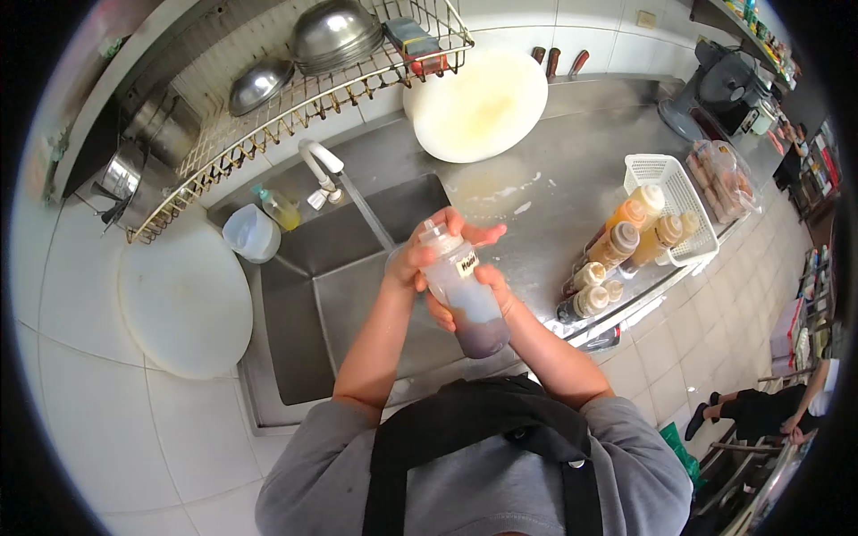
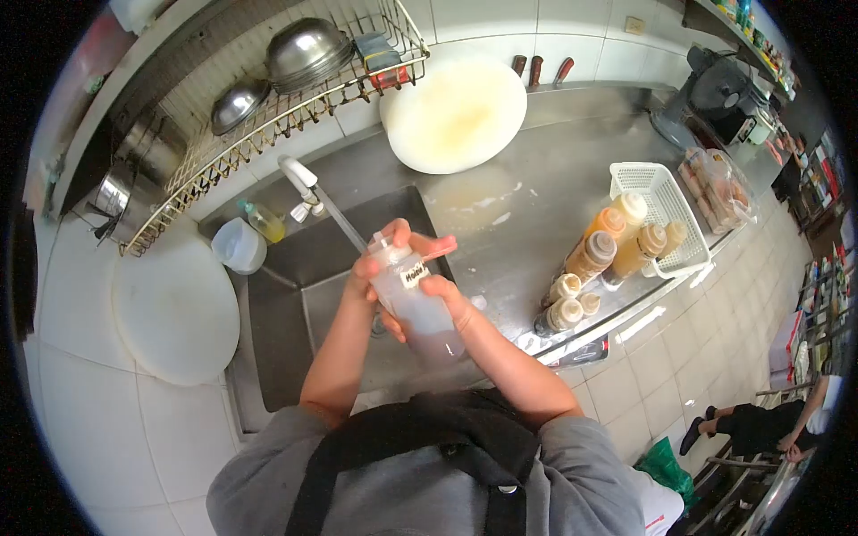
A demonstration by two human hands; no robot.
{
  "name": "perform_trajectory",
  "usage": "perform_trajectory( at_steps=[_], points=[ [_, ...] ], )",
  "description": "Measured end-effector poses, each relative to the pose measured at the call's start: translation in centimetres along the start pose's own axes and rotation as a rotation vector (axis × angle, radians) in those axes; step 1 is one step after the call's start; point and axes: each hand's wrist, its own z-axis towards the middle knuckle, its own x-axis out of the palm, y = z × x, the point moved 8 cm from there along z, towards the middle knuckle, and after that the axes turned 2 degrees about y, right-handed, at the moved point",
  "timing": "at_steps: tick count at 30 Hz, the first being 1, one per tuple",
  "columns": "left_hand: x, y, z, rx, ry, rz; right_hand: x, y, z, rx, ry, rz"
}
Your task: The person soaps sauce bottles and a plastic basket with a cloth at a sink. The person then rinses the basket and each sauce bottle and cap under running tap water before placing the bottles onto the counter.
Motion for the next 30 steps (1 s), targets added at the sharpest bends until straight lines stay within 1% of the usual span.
perform_trajectory(
  at_steps=[1, 2, 4, 5, 6, 8, 9, 10, 12, 13, 14, 16, 17, 19, 20, 22, 23, 25, 26, 28, 29, 30],
  points=[
    [0.4, -0.6, 0.5, 0.057, 0.053, 0.014, -0.3, -0.4, 0.3, 0.05, 0.055, 0.004],
    [-0.1, -1.1, 0.3, 0.059, 0.049, 0.014, -0.7, 0.0, 0.3, 0.052, 0.055, 0.007],
    [-5.1, -3.0, -1.5, 0.024, -0.382, 0.341, -2.1, 2.6, -0.4, 0.005, -0.144, -0.285],
    [-7.9, -3.7, -3.0, -0.129, -0.548, 0.815, -2.6, 3.8, -1.1, 0.024, -0.267, -0.404],
    [-7.5, -3.7, -2.9, -0.129, -0.54, 0.817, -2.1, 4.4, -0.8, 0.018, -0.267, -0.409],
    [-8.1, -3.3, -4.9, -0.196, -0.804, 0.673, -3.0, 8.0, -1.5, -0.059, -0.659, -1.178],
    [-6.7, -2.9, -4.3, -0.117, -0.739, 0.451, -4.2, 8.2, -1.8, 0.003, -0.802, -1.373],
    [-5.8, -2.4, -3.7, -0.12, -0.742, 0.448, -3.5, 7.8, -1.3, 0.007, -0.804, -1.369],
    [-5.3, -1.8, -3.7, -0.185, -0.941, 0.676, -2.7, 7.8, -1.6, 0.272, -1.105, -1.768],
    [-5.9, -1.6, -3.9, -0.166, -0.972, 0.752, -2.9, 7.4, -1.4, 0.287, -1.121, -1.755],
    [-6.1, -1.9, -4.2, -0.165, -0.975, 0.754, -3.3, 7.3, -1.5, 0.288, -1.117, -1.754],
    [-5.8, -1.6, -4.2, -0.257, -0.862, 0.572, -3.9, 6.4, -0.8, 0.072, -0.841, -1.442],
    [-6.1, -1.6, -4.6, -0.256, -0.865, 0.571, -4.5, 6.5, -1.1, 0.076, -0.84, -1.441],
    [-5.2, -2.0, -4.5, -0.121, -0.672, 0.541, -5.1, 4.2, -0.2, 0.143, -0.586, -1.006],
    [-5.3, -2.0, -5.1, -0.121, -0.677, 0.54, -5.5, 4.1, -0.1, 0.147, -0.585, -1.003],
    [-4.5, -3.2, -5.6, 0.021, -0.672, 0.522, -5.5, 3.3, 0.7, 0.182, -0.503, -0.964],
    [-5.1, -3.1, -6.1, 0.021, -0.675, 0.521, -5.9, 3.1, 1.2, 0.185, -0.503, -0.963],
    [-6.2, -4.1, -7.7, 0.108, -0.683, 0.811, -8.0, 1.7, 1.9, 0.209, -0.6, -0.797],
    [-7.1, -4.3, -8.5, 0.109, -0.686, 0.811, -8.6, 1.2, 2.6, 0.212, -0.6, -0.796],
    [-9.4, -4.9, -10.1, 0.003, -0.835, 0.806, -10.3, 1.3, 3.6, 0.153, -0.711, -0.945],
    [-10.4, -5.3, -10.6, -0.033, -0.905, 0.792, -11.6, 1.2, 4.2, 0.141, -0.711, -0.965],
    [-11.7, -5.6, -10.9, -0.037, -0.908, 0.787, -12.0, 1.1, 4.9, 0.145, -0.716, -0.961]
  ],
)
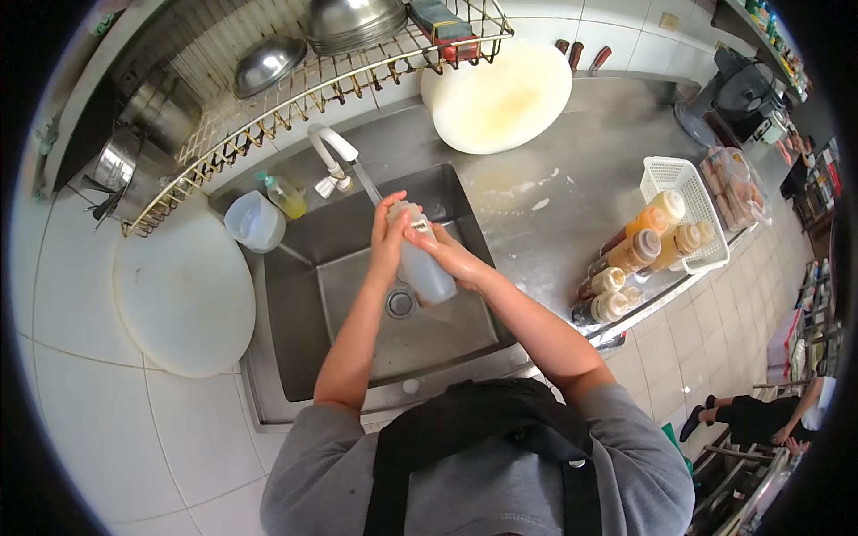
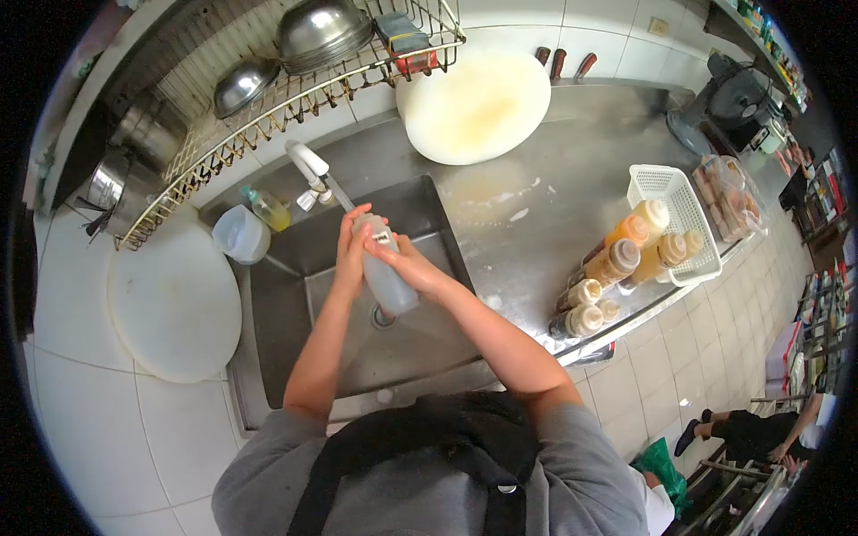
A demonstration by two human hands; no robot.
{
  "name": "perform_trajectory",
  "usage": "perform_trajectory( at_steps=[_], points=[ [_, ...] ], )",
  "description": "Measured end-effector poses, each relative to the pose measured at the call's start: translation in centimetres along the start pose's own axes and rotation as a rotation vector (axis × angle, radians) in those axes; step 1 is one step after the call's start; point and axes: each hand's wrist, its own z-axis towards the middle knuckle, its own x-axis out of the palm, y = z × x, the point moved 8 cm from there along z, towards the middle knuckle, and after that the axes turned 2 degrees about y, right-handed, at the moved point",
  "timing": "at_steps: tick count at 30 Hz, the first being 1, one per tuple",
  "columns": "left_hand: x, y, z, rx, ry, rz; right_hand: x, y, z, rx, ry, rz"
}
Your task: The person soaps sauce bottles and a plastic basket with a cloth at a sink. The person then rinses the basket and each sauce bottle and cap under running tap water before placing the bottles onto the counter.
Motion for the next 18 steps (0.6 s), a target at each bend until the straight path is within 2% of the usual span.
perform_trajectory(
  at_steps=[2, 3, 4, 6, 7, 9, 10, 12, 13, 16, 17, 18],
  points=[
    [-3.3, 2.6, 2.6, -0.02, -0.072, -0.062, -0.8, -0.4, 1.2, 0.085, -0.129, -0.013],
    [-5.8, 3.0, 4.0, -0.007, -0.203, -0.002, -1.0, -0.7, 1.5, 0.086, -0.13, -0.014],
    [-8.4, 3.3, 5.3, 0.006, -0.334, 0.059, -1.9, -0.6, 1.7, 0.013, -0.186, -0.137],
    [-12.1, 4.7, 8.1, 0.01, -0.467, -0.07, -3.4, 0.0, 1.4, -0.137, -0.298, -0.383],
    [-13.4, 5.5, 9.6, 0.011, -0.461, -0.073, -3.6, 0.2, 0.6, -0.117, -0.283, -0.384],
    [-15.3, 6.6, 11.8, 0.048, -0.454, 0.158, -4.7, -1.1, -0.5, -0.069, -0.242, -0.434],
    [-15.8, 7.1, 12.8, 0.045, -0.442, 0.152, -5.0, -1.9, -1.0, -0.022, -0.194, -0.482],
    [-16.5, 7.4, 14.2, 0.068, -0.466, 0.051, -6.3, -2.7, -2.5, -0.022, -0.248, -0.458],
    [-16.6, 7.5, 14.6, 0.009, -0.473, 0.057, -7.0, -3.0, -3.2, -0.014, -0.261, -0.416],
    [-13.9, 5.6, 14.7, 0.095, -0.391, 0.183, -8.1, -1.7, -5.6, -0.004, -0.299, -0.378],
    [-12.5, 6.0, 14.1, -0.019, -0.399, 0.088, -7.9, -0.4, -6.5, -0.018, -0.288, -0.434],
    [-10.8, 6.9, 13.5, -0.028, -0.368, 0.084, -7.9, 0.7, -7.5, -0.029, -0.284, -0.489]
  ],
)
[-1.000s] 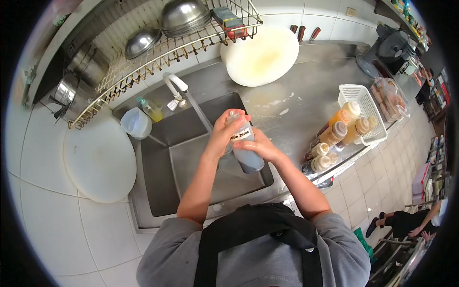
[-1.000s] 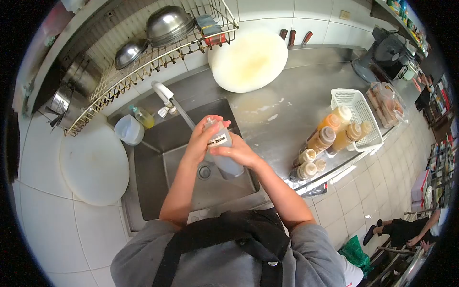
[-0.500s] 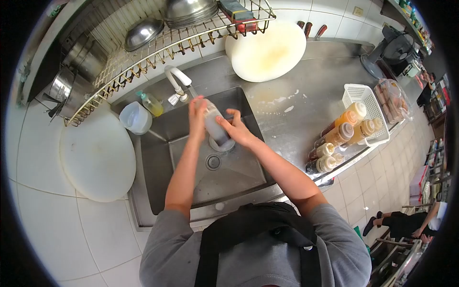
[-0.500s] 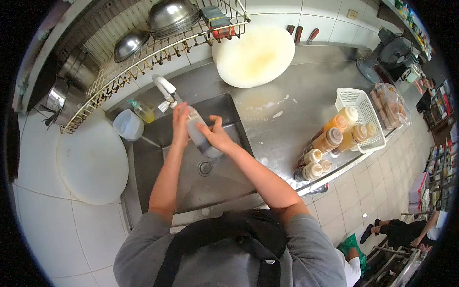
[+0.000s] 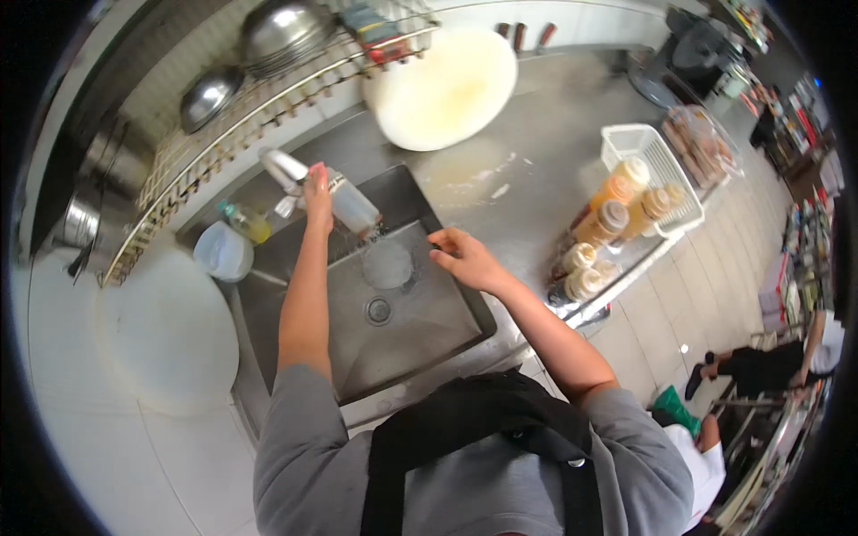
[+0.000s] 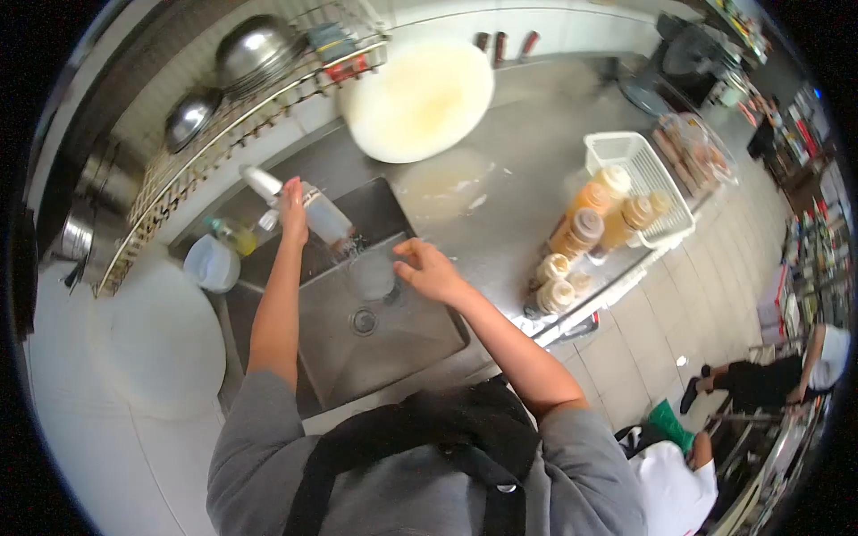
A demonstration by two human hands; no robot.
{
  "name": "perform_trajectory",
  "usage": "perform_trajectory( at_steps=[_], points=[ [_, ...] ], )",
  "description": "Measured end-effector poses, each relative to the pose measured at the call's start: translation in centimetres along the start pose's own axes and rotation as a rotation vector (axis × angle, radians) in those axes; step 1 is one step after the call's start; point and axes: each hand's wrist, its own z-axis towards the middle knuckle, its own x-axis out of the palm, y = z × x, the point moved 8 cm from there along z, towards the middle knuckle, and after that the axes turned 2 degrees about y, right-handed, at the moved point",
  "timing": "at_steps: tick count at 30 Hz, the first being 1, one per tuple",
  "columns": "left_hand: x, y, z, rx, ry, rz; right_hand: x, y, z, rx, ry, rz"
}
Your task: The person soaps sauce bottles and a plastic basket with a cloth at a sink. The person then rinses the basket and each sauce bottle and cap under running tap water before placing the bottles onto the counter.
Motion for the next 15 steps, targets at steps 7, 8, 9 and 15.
perform_trajectory(
  at_steps=[7, 8, 9, 15],
  points=[
    [16.7, -4.2, -15.3, 0.064, 0.537, -0.016, -5.0, 3.9, -3.7, -0.025, -0.265, -0.354],
    [19.2, -7.1, -17.8, 0.085, 0.581, -0.066, -6.0, 4.3, -4.2, -0.024, -0.284, -0.352],
    [21.3, -9.0, -19.6, 0.091, 0.601, -0.123, -7.5, 5.1, -4.9, -0.1, -0.391, -0.29],
    [29.5, -13.8, -26.9, 0.222, 0.842, -0.354, -22.1, 11.0, -14.1, -0.295, -0.882, -0.308]
  ],
)
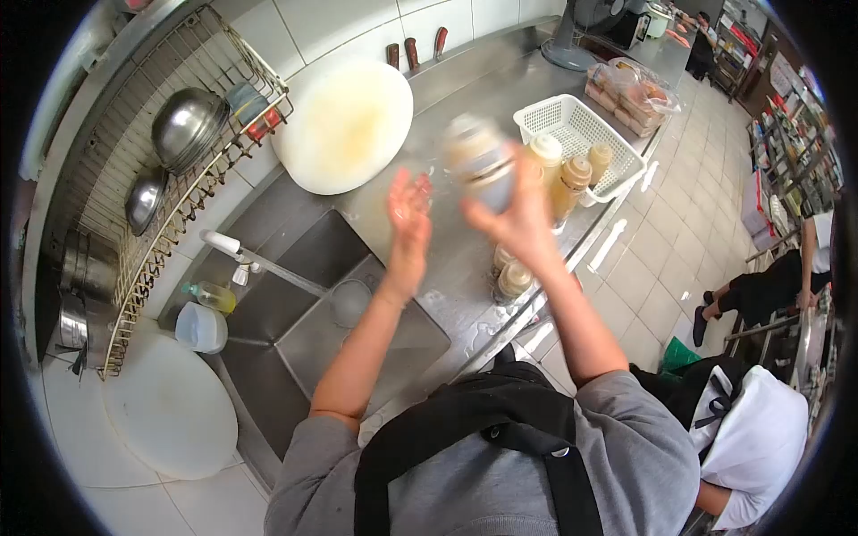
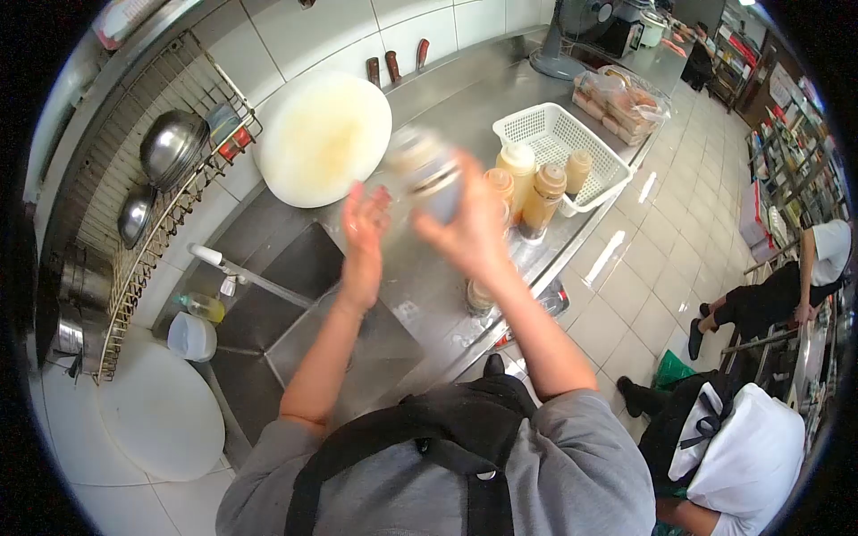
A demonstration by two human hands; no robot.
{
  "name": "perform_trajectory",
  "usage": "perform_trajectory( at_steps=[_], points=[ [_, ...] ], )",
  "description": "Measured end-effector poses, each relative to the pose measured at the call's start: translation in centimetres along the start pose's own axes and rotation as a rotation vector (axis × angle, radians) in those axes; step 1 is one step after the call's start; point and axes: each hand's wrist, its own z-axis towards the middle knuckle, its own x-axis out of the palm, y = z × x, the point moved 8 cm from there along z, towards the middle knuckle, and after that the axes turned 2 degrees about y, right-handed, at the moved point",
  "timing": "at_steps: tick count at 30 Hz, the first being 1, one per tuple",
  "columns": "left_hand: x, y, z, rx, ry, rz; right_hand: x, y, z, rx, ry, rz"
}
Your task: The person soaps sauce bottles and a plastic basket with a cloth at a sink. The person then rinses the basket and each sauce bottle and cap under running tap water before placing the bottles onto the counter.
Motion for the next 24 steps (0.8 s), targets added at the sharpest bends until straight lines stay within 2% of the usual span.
perform_trajectory(
  at_steps=[1, 2, 3, 4, 5, 8, 9, 11, 12, 14, 16, 18, 19, 21, 22, 23, 24],
  points=[
    [1.3, 1.6, -1.3, -0.039, 0.071, 0.093, -3.4, -1.3, 1.2, -0.011, -0.103, -0.25],
    [2.7, 3.7, -3.0, 0.007, 0.169, 0.259, -7.0, -2.7, 2.0, -0.037, -0.258, -0.403],
    [4.2, 5.4, -4.8, 0.051, 0.265, 0.424, -10.5, -4.3, 3.7, -0.054, -0.328, -0.315],
    [5.7, 5.9, -6.3, 0.042, 0.322, 0.526, -13.7, -6.4, 5.1, -0.108, -0.39, -0.38],
    [6.9, 6.5, -7.4, 0.032, 0.381, 0.628, -16.5, -8.6, 6.0, -0.062, -0.478, -0.493],
    [8.7, 8.3, -9.4, -0.003, 0.372, 0.678, -21.8, -17.7, 8.5, 0.027, -0.601, -0.711],
    [8.8, 8.9, -9.7, -0.015, 0.36, 0.679, -22.7, -21.0, 8.9, 0.027, -0.584, -0.708],
    [9.0, 10.0, -9.9, -0.018, 0.344, 0.79, -24.0, -29.6, 9.2, 0.254, -0.523, -0.607],
    [9.3, 9.7, -9.8, -0.025, 0.32, 0.866, -24.1, -32.4, 8.9, 0.251, -0.507, -0.603],
    [9.6, 10.0, -10.1, -0.018, 0.268, 0.915, -23.4, -38.4, 8.2, 0.371, -0.416, -0.358],
    [9.6, 10.8, -10.6, -0.007, 0.214, 0.969, -22.0, -40.5, 7.1, 0.439, -0.353, -0.327],
    [10.0, 11.3, -12.0, 0.206, 0.249, 0.906, -21.0, -42.3, 5.8, 0.506, -0.286, -0.292],
    [9.5, 12.1, -12.6, 0.199, 0.232, 0.922, -20.9, -43.7, 5.5, 0.545, -0.25, -0.233],
    [9.7, 12.3, -14.1, 0.307, 0.36, 0.774, -20.6, -47.1, 4.9, 0.64, -0.231, -0.208],
    [9.3, 11.6, -14.1, 0.307, 0.339, 0.761, -20.5, -46.9, 4.7, 0.725, -0.173, -0.189],
    [8.5, 10.8, -14.3, 0.304, 0.318, 0.786, -20.3, -45.6, 4.9, 0.715, -0.145, -0.213],
    [7.3, 10.5, -14.2, 0.209, 0.265, 0.787, -20.5, -45.3, 4.9, 0.723, -0.152, -0.212]
  ],
)
